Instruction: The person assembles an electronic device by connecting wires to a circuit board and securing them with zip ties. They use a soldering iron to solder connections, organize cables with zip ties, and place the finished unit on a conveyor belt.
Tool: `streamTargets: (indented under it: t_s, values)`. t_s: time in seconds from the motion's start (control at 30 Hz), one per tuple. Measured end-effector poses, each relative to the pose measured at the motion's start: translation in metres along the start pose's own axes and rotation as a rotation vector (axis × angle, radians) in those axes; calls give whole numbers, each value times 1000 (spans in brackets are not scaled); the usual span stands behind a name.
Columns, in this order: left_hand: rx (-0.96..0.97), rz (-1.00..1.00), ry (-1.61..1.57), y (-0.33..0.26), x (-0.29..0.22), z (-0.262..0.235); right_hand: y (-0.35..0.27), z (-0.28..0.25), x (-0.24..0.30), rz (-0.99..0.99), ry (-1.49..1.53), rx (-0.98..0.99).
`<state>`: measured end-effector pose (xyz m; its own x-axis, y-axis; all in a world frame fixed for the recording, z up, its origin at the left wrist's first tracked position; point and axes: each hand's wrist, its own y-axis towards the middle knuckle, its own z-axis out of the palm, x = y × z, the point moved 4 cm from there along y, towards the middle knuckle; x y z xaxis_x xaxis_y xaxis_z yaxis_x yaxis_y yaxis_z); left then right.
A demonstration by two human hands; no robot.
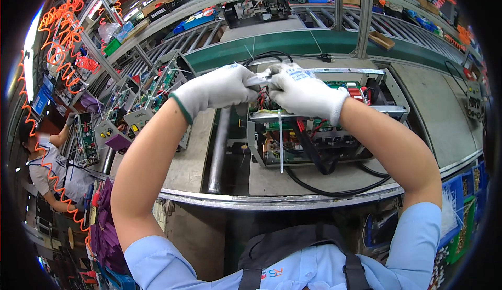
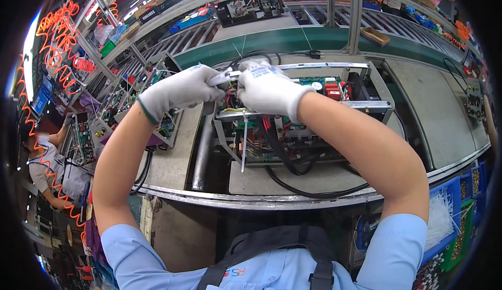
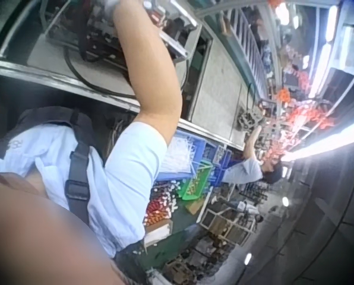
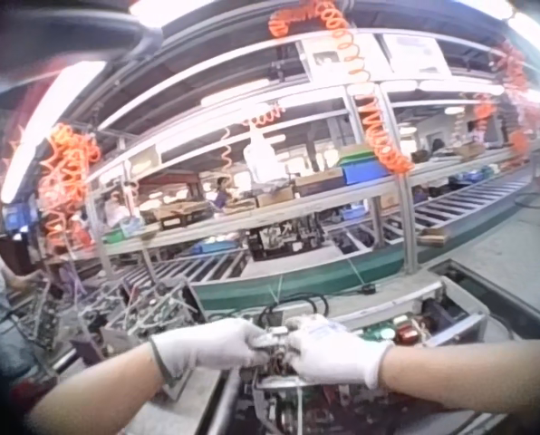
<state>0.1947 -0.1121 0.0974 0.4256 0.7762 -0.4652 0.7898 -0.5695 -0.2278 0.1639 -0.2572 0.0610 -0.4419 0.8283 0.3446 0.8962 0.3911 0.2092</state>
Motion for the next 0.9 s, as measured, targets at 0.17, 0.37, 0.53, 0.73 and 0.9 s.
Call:
streamTargets:
  t_s: [0.17, 0.37, 0.53, 0.73, 0.9]
  values:
    - [-134, 111, -173, -15, 0, -5, -9, 0, -1, -14, 64, -118]
    - [77, 227, -793, -15, 16, 9, -18, -21, -3, -7, -31, -126]
    - [-102, 173, -756, -1, 30, 30, -19, -8, -15, 222, 1033, 170]
    - [-220, 310, -1079, 4, 45, 48, -15, 1, -26, 284, 1303, 184]
    - [-172, 422, -1126, 10, 50, 49, -15, 3, -27, 302, 1284, 155]
